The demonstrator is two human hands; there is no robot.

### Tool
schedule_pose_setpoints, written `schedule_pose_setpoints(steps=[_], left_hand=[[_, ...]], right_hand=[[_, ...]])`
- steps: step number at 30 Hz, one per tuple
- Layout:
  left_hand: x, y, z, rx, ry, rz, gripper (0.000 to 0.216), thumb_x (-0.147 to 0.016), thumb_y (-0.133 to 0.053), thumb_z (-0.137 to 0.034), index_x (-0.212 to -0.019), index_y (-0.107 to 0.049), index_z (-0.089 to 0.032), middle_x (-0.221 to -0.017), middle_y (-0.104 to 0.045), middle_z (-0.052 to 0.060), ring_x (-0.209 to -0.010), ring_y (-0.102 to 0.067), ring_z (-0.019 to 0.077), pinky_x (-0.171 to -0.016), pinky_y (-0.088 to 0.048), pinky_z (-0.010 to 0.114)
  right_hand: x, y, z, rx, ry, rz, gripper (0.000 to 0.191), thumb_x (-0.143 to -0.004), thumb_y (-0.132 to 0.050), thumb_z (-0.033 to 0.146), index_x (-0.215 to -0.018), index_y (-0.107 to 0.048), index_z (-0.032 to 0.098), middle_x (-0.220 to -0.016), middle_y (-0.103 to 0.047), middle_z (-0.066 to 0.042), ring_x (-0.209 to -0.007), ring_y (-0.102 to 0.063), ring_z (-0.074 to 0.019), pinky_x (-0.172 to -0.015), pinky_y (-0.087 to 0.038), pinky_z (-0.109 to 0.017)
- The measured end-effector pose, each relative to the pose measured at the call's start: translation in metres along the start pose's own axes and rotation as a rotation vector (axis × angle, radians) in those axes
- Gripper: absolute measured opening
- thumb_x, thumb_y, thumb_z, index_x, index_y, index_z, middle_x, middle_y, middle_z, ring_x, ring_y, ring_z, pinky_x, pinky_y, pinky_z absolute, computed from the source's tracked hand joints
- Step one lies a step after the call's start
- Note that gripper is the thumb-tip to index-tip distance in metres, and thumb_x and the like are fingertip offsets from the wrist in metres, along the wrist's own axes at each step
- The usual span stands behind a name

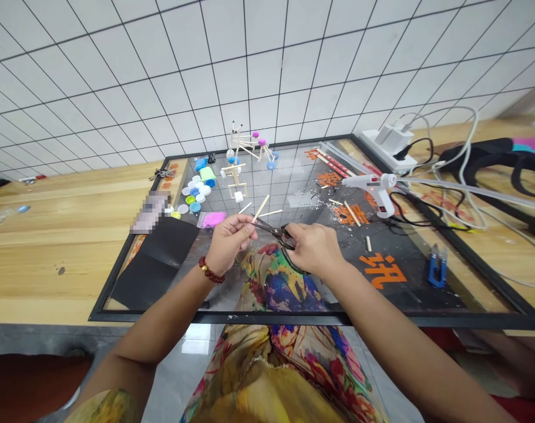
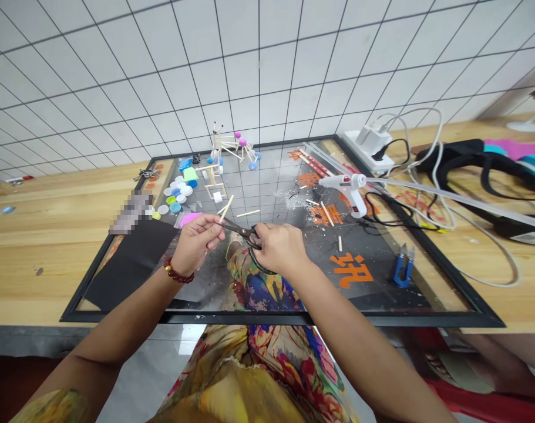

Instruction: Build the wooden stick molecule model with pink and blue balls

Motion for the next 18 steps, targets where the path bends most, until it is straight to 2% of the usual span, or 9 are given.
schedule_pose_setpoints(steps=[4,8,12,18], left_hand=[[0.001,-0.001,-0.001,-0.061,-0.039,-0.002,0.030,-0.072,-0.077,-0.038,-0.086,-0.065,-0.016,-0.058,-0.062,-0.002,-0.041,-0.037,0.0032,-0.041,-0.028,0.019],[0.004,-0.004,-0.006,-0.199,-0.119,-0.032,0.025,-0.074,-0.076,-0.036,-0.086,-0.067,-0.016,-0.063,-0.064,0.000,-0.050,-0.050,0.0068,-0.048,-0.038,0.020],[0.006,-0.005,-0.011,-0.243,-0.162,-0.062,0.023,-0.072,-0.077,-0.034,-0.084,-0.068,-0.017,-0.067,-0.066,0.001,-0.060,-0.060,0.0111,-0.056,-0.048,0.023],[0.008,-0.004,-0.014,-0.253,-0.237,-0.110,0.019,-0.069,-0.078,-0.029,-0.082,-0.070,-0.017,-0.073,-0.071,0.003,-0.064,-0.064,0.0127,-0.065,-0.053,0.026]], right_hand=[[0.000,0.000,0.001,-0.007,-0.013,0.012,0.020,-0.075,-0.054,0.036,-0.079,-0.066,0.020,-0.071,-0.069,-0.004,-0.062,-0.056,-0.0181,-0.057,-0.015,-0.029],[0.000,0.000,0.003,-0.013,-0.015,0.009,0.022,-0.076,-0.052,0.037,-0.079,-0.066,0.020,-0.070,-0.069,-0.004,-0.060,-0.054,-0.0180,-0.057,-0.014,-0.029],[0.000,0.001,0.004,-0.014,-0.004,-0.004,0.021,-0.077,-0.052,0.037,-0.077,-0.065,0.020,-0.068,-0.068,-0.004,-0.059,-0.053,-0.0175,-0.057,-0.014,-0.029],[0.000,0.004,0.006,-0.032,0.037,-0.070,0.024,-0.080,-0.053,0.041,-0.078,-0.062,0.019,-0.069,-0.067,-0.005,-0.061,-0.054,-0.0172,-0.060,-0.021,-0.029]])
Point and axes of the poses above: each hand's wrist, its own x-axis away from the middle knuckle, its own y-axis out of the back of the hand, z = x × y, the point moved 7 cm from there along -x, towards the middle knuckle
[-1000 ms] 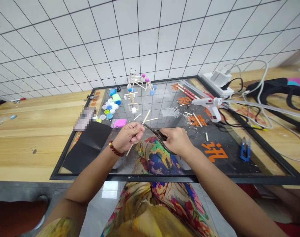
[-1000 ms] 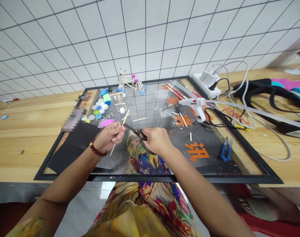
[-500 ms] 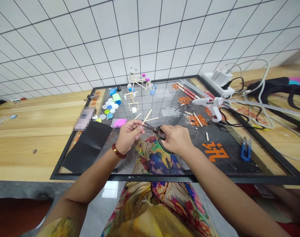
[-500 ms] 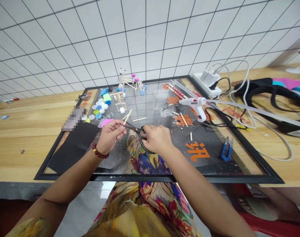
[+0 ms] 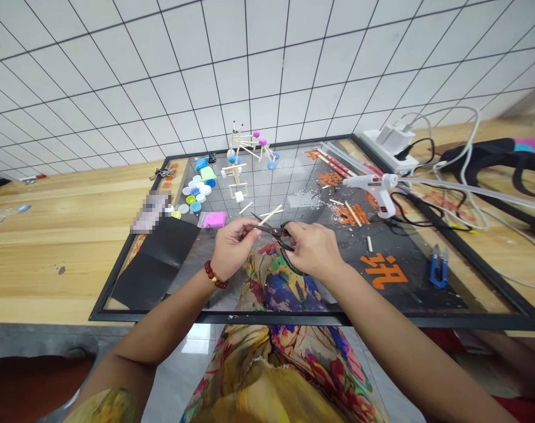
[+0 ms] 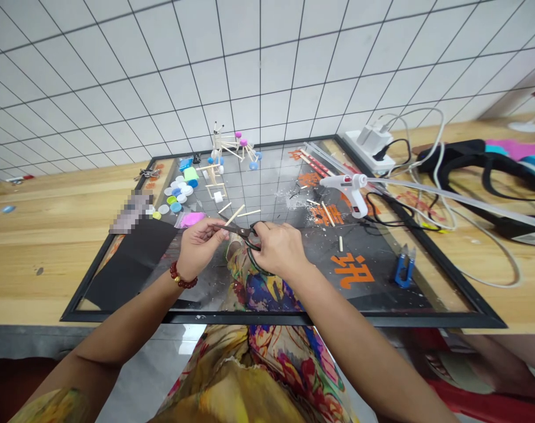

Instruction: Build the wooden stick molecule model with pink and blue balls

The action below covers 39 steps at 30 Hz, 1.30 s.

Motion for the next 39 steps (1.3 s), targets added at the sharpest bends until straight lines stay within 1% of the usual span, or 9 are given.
schedule_pose_setpoints(steps=[4,9,14,21,26,31,36,37,39], left_hand=[[0.001,0.003,0.002,-0.030,0.008,-0.040,0.016,-0.068,-0.077,-0.025,-0.081,-0.071,-0.017,-0.071,-0.071,0.002,-0.058,-0.059,0.0107,-0.058,-0.050,0.024],[0.000,0.001,0.012,0.059,0.138,0.040,0.019,-0.073,-0.074,-0.030,-0.085,-0.069,-0.016,-0.063,-0.068,0.001,-0.040,-0.043,0.0051,-0.042,-0.036,0.021],[0.001,-0.003,0.014,0.041,0.150,0.081,0.019,-0.074,-0.075,-0.031,-0.085,-0.070,-0.016,-0.064,-0.068,0.001,-0.041,-0.044,0.0054,-0.042,-0.036,0.022],[0.004,-0.002,0.005,-0.068,0.077,0.027,0.014,-0.074,-0.074,-0.031,-0.077,-0.070,-0.018,-0.064,-0.067,0.002,-0.055,-0.055,0.0111,-0.050,-0.040,0.023],[0.005,-0.001,0.005,-0.107,0.086,0.052,0.018,-0.079,-0.068,-0.031,-0.069,-0.066,-0.017,-0.062,-0.066,0.002,-0.048,-0.047,0.0078,-0.047,-0.035,0.022],[0.002,-0.002,0.012,0.143,0.247,0.111,0.028,-0.072,-0.075,-0.039,-0.069,-0.062,-0.015,-0.057,-0.064,0.001,-0.039,-0.037,0.0040,-0.041,-0.025,0.020],[0.006,-0.016,0.022,0.356,0.514,0.347,0.034,-0.068,-0.079,-0.043,-0.076,-0.063,-0.014,-0.056,-0.057,-0.002,-0.037,-0.030,0.0019,-0.038,-0.017,0.019],[0.006,-0.016,0.021,0.336,0.499,0.347,0.033,-0.070,-0.077,-0.043,-0.077,-0.063,-0.014,-0.057,-0.057,-0.002,-0.038,-0.030,0.0021,-0.039,-0.019,0.019],[0.002,-0.009,0.015,0.196,0.342,0.234,0.028,-0.074,-0.074,-0.041,-0.079,-0.063,-0.015,-0.061,-0.060,-0.001,-0.042,-0.037,0.0038,-0.042,-0.027,0.019]], right_hand=[[0.000,-0.001,0.002,-0.004,0.026,-0.019,0.025,-0.082,-0.053,0.042,-0.081,-0.062,0.018,-0.073,-0.068,-0.005,-0.064,-0.055,-0.0176,-0.064,-0.026,-0.030],[0.000,-0.003,0.001,0.003,0.025,-0.030,0.029,-0.084,-0.052,0.045,-0.082,-0.062,0.018,-0.072,-0.067,-0.005,-0.064,-0.055,-0.0177,-0.064,-0.025,-0.030],[0.000,-0.004,0.001,-0.003,-0.002,0.015,0.033,-0.085,-0.050,0.048,-0.083,-0.063,0.019,-0.071,-0.067,-0.005,-0.063,-0.055,-0.0178,-0.061,-0.021,-0.030],[0.001,-0.007,0.006,-0.012,-0.004,0.076,0.032,-0.089,-0.046,0.046,-0.083,-0.062,0.019,-0.073,-0.069,-0.006,-0.063,-0.056,-0.0181,-0.058,-0.018,-0.030],[0.003,-0.012,0.004,-0.074,-0.031,0.157,0.028,-0.086,-0.047,0.043,-0.077,-0.062,0.021,-0.069,-0.069,-0.005,-0.062,-0.058,-0.0179,-0.056,-0.018,-0.029],[0.003,-0.012,-0.001,-0.111,-0.036,0.159,0.021,-0.079,-0.052,0.038,-0.071,-0.062,0.021,-0.066,-0.069,-0.005,-0.061,-0.058,-0.0175,-0.056,-0.020,-0.028],[0.003,-0.011,-0.001,-0.174,-0.002,0.106,0.022,-0.078,-0.053,0.039,-0.067,-0.060,0.020,-0.063,-0.067,-0.004,-0.057,-0.057,-0.0162,-0.055,-0.023,-0.027],[0.003,-0.011,-0.001,-0.171,-0.008,0.097,0.022,-0.078,-0.053,0.038,-0.066,-0.059,0.020,-0.062,-0.067,-0.004,-0.057,-0.057,-0.0162,-0.055,-0.023,-0.027],[0.003,-0.012,-0.003,-0.159,-0.033,0.089,0.020,-0.078,-0.052,0.035,-0.065,-0.058,0.020,-0.062,-0.067,-0.004,-0.057,-0.058,-0.0164,-0.055,-0.023,-0.027]])
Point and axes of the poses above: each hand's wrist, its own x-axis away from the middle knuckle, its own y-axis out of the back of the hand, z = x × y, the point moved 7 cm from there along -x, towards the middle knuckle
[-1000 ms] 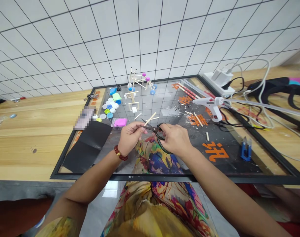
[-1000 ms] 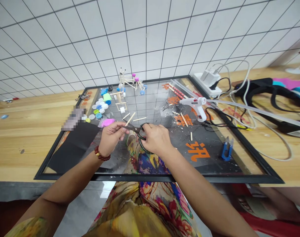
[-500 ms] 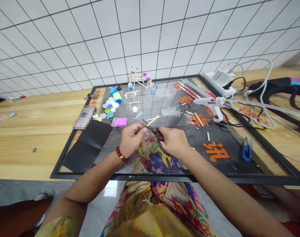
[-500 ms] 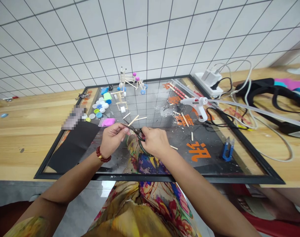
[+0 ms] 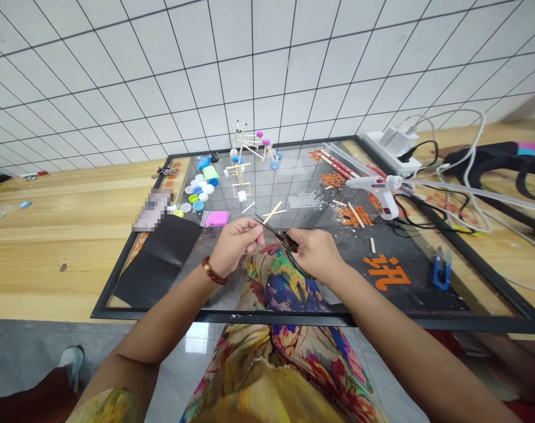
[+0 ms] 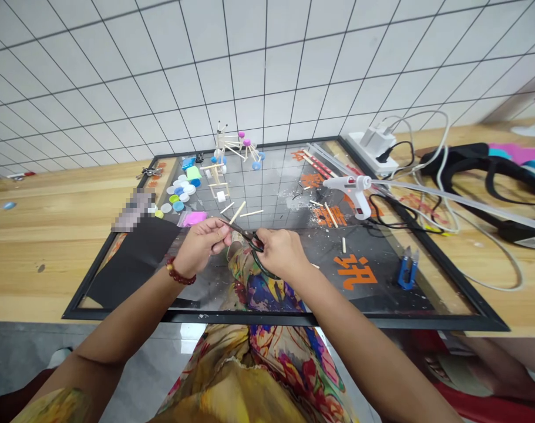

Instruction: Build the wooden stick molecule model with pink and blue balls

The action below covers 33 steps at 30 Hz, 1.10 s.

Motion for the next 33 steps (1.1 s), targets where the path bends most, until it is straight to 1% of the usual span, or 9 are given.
schedule_pose_setpoints(steps=[3,6,12,16,18,22,24,28,33], left_hand=[[0.010,0.006,-0.021,-0.335,-0.334,-0.238,0.016,-0.077,-0.071,-0.031,-0.081,-0.065,-0.017,-0.067,-0.064,0.000,-0.054,-0.050,0.0074,-0.053,-0.038,0.021],[0.014,0.004,-0.029,-0.502,-0.430,-0.268,0.013,-0.079,-0.066,-0.027,-0.072,-0.066,-0.017,-0.061,-0.062,-0.001,-0.056,-0.051,0.0086,-0.057,-0.039,0.022],[0.000,0.007,-0.006,-0.001,0.040,0.045,0.026,-0.074,-0.073,-0.039,-0.077,-0.065,-0.014,-0.052,-0.053,-0.003,-0.038,-0.029,0.0030,-0.038,-0.017,0.019],[0.001,-0.003,0.001,0.174,0.237,0.244,0.031,-0.069,-0.078,-0.041,-0.078,-0.064,-0.014,-0.051,-0.050,-0.005,-0.035,-0.024,0.0016,-0.035,-0.015,0.018],[-0.001,0.001,0.000,0.102,0.152,0.145,0.030,-0.072,-0.075,-0.042,-0.080,-0.063,-0.015,-0.056,-0.054,-0.004,-0.037,-0.031,0.0026,-0.036,-0.020,0.018],[0.006,0.015,-0.023,-0.330,-0.309,-0.260,0.017,-0.077,-0.071,-0.032,-0.081,-0.065,-0.017,-0.066,-0.062,-0.001,-0.052,-0.048,0.0060,-0.051,-0.038,0.020],[0.012,0.013,-0.030,-0.485,-0.419,-0.319,0.012,-0.077,-0.069,-0.029,-0.077,-0.067,-0.017,-0.061,-0.060,-0.002,-0.055,-0.049,0.0071,-0.056,-0.040,0.021],[0.005,0.017,-0.022,-0.342,-0.235,-0.201,0.019,-0.077,-0.070,-0.034,-0.073,-0.065,-0.016,-0.053,-0.057,-0.003,-0.046,-0.043,0.0062,-0.046,-0.033,0.020],[-0.003,0.008,-0.006,0.070,0.152,0.160,0.035,-0.069,-0.077,-0.046,-0.076,-0.063,-0.014,-0.049,-0.052,-0.005,-0.034,-0.027,0.0021,-0.035,-0.017,0.018]], right_hand=[[0.000,-0.001,-0.002,0.016,-0.040,-0.005,0.019,-0.078,-0.052,0.033,-0.064,-0.057,0.021,-0.061,-0.068,-0.004,-0.057,-0.058,-0.0165,-0.055,-0.022,-0.027],[0.000,-0.002,-0.001,0.012,-0.047,-0.003,0.019,-0.077,-0.053,0.034,-0.063,-0.056,0.021,-0.060,-0.067,-0.003,-0.056,-0.057,-0.0165,-0.054,-0.021,-0.027],[0.002,0.002,0.003,-0.048,0.052,-0.038,0.024,-0.078,-0.051,0.036,-0.060,-0.052,0.020,-0.056,-0.063,-0.003,-0.052,-0.053,-0.0145,-0.053,-0.022,-0.026],[0.001,0.002,0.004,-0.062,0.091,-0.050,0.025,-0.077,-0.051,0.038,-0.059,-0.052,0.020,-0.055,-0.063,-0.004,-0.050,-0.051,-0.0139,-0.053,-0.023,-0.026],[0.000,0.000,0.001,-0.043,0.048,-0.050,0.025,-0.078,-0.050,0.036,-0.059,-0.052,0.020,-0.055,-0.063,-0.004,-0.051,-0.052,-0.0143,-0.053,-0.023,-0.026],[-0.002,-0.002,-0.004,-0.003,-0.049,-0.039,0.024,-0.079,-0.049,0.034,-0.060,-0.053,0.020,-0.058,-0.066,-0.005,-0.053,-0.054,-0.0155,-0.053,-0.022,-0.027],[-0.002,-0.003,-0.004,-0.006,-0.061,-0.023,0.023,-0.078,-0.051,0.034,-0.060,-0.054,0.020,-0.057,-0.065,-0.004,-0.053,-0.054,-0.0156,-0.053,-0.021,-0.027],[0.000,-0.005,-0.001,-0.055,-0.016,-0.001,0.020,-0.075,-0.052,0.033,-0.059,-0.052,0.020,-0.055,-0.063,-0.003,-0.051,-0.051,-0.0143,-0.053,-0.022,-0.026],[0.000,-0.006,0.001,-0.127,0.078,-0.010,0.024,-0.076,-0.051,0.037,-0.058,-0.049,0.020,-0.054,-0.060,-0.003,-0.048,-0.046,-0.0127,-0.053,-0.023,-0.026]])
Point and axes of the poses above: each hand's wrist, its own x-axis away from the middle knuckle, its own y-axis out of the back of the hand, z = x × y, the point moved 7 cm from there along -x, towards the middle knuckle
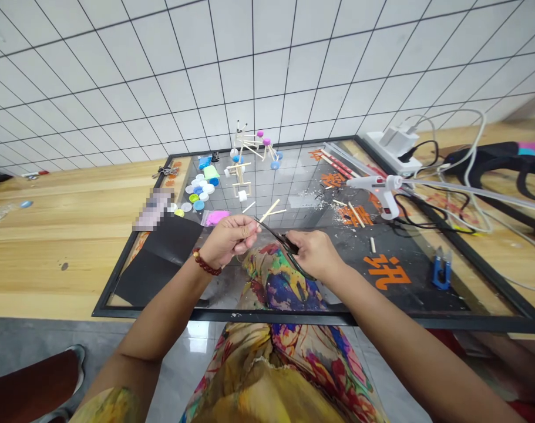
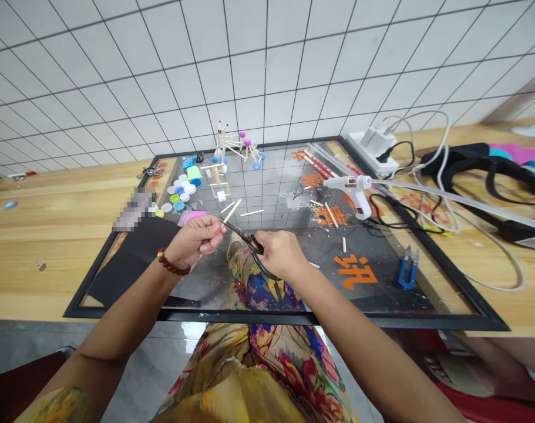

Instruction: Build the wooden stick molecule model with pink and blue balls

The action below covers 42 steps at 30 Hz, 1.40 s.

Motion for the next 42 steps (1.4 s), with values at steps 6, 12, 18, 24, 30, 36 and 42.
schedule_pose_setpoints(steps=[6,12,18,24,30,36,42], left_hand=[[0.002,0.007,-0.010,-0.217,-0.256,-0.271,0.028,-0.073,-0.075,-0.040,-0.080,-0.063,-0.016,-0.061,-0.060,-0.002,-0.044,-0.044,0.0049,-0.041,-0.031,0.018],[0.018,0.006,-0.024,-0.691,-0.574,-0.483,0.011,-0.081,-0.065,-0.028,-0.078,-0.067,-0.018,-0.057,-0.061,-0.002,-0.053,-0.054,0.0091,-0.056,-0.042,0.023],[0.003,0.010,-0.014,-0.241,-0.185,-0.163,0.029,-0.075,-0.071,-0.043,-0.076,-0.064,-0.015,-0.050,-0.058,-0.002,-0.036,-0.036,0.0044,-0.038,-0.025,0.019],[0.005,0.010,-0.018,-0.292,-0.208,-0.251,0.030,-0.075,-0.072,-0.044,-0.079,-0.065,-0.015,-0.058,-0.061,-0.001,-0.043,-0.043,0.0054,-0.042,-0.030,0.019],[0.024,-0.002,-0.034,-0.850,-0.622,-0.499,0.018,-0.085,-0.060,-0.029,-0.071,-0.066,-0.019,-0.058,-0.061,0.000,-0.055,-0.053,0.0114,-0.058,-0.042,0.025],[0.024,-0.002,-0.030,-0.757,-0.539,-0.450,0.017,-0.081,-0.064,-0.030,-0.068,-0.063,-0.019,-0.056,-0.059,0.000,-0.053,-0.049,0.0112,-0.056,-0.039,0.025],[0.007,-0.006,-0.003,-0.057,0.064,0.033,0.037,-0.066,-0.078,-0.048,-0.070,-0.060,-0.015,-0.047,-0.048,-0.005,-0.035,-0.024,0.0025,-0.036,-0.015,0.019]], right_hand=[[-0.002,-0.003,-0.008,0.086,-0.092,0.034,0.025,-0.078,-0.051,0.038,-0.061,-0.056,0.020,-0.055,-0.063,-0.004,-0.052,-0.051,-0.0151,-0.054,-0.023,-0.027],[-0.001,-0.003,-0.006,0.271,-0.105,0.084,0.024,-0.079,-0.052,0.039,-0.068,-0.064,0.021,-0.062,-0.069,-0.006,-0.058,-0.058,-0.0186,-0.055,-0.018,-0.029],[0.001,-0.001,0.002,0.225,0.019,0.075,0.028,-0.081,-0.049,0.041,-0.069,-0.063,0.020,-0.059,-0.067,-0.006,-0.057,-0.057,-0.0177,-0.055,-0.019,-0.028],[0.000,0.000,-0.002,0.173,-0.010,0.025,0.025,-0.081,-0.051,0.037,-0.066,-0.061,0.020,-0.059,-0.067,-0.005,-0.056,-0.057,-0.0169,-0.055,-0.021,-0.028],[-0.001,-0.001,0.001,0.234,-0.102,0.051,0.024,-0.081,-0.052,0.039,-0.070,-0.063,0.021,-0.067,-0.071,-0.006,-0.060,-0.059,-0.0182,-0.055,-0.016,-0.029],[0.000,-0.001,0.006,0.233,-0.064,0.041,0.022,-0.080,-0.051,0.036,-0.072,-0.063,0.020,-0.067,-0.070,-0.005,-0.058,-0.056,-0.0161,-0.055,-0.014,-0.029],[0.003,0.007,0.010,0.107,0.125,-0.021,0.029,-0.083,-0.047,0.038,-0.063,-0.057,0.019,-0.053,-0.059,-0.003,-0.050,-0.047,-0.0135,-0.054,-0.018,-0.028]])
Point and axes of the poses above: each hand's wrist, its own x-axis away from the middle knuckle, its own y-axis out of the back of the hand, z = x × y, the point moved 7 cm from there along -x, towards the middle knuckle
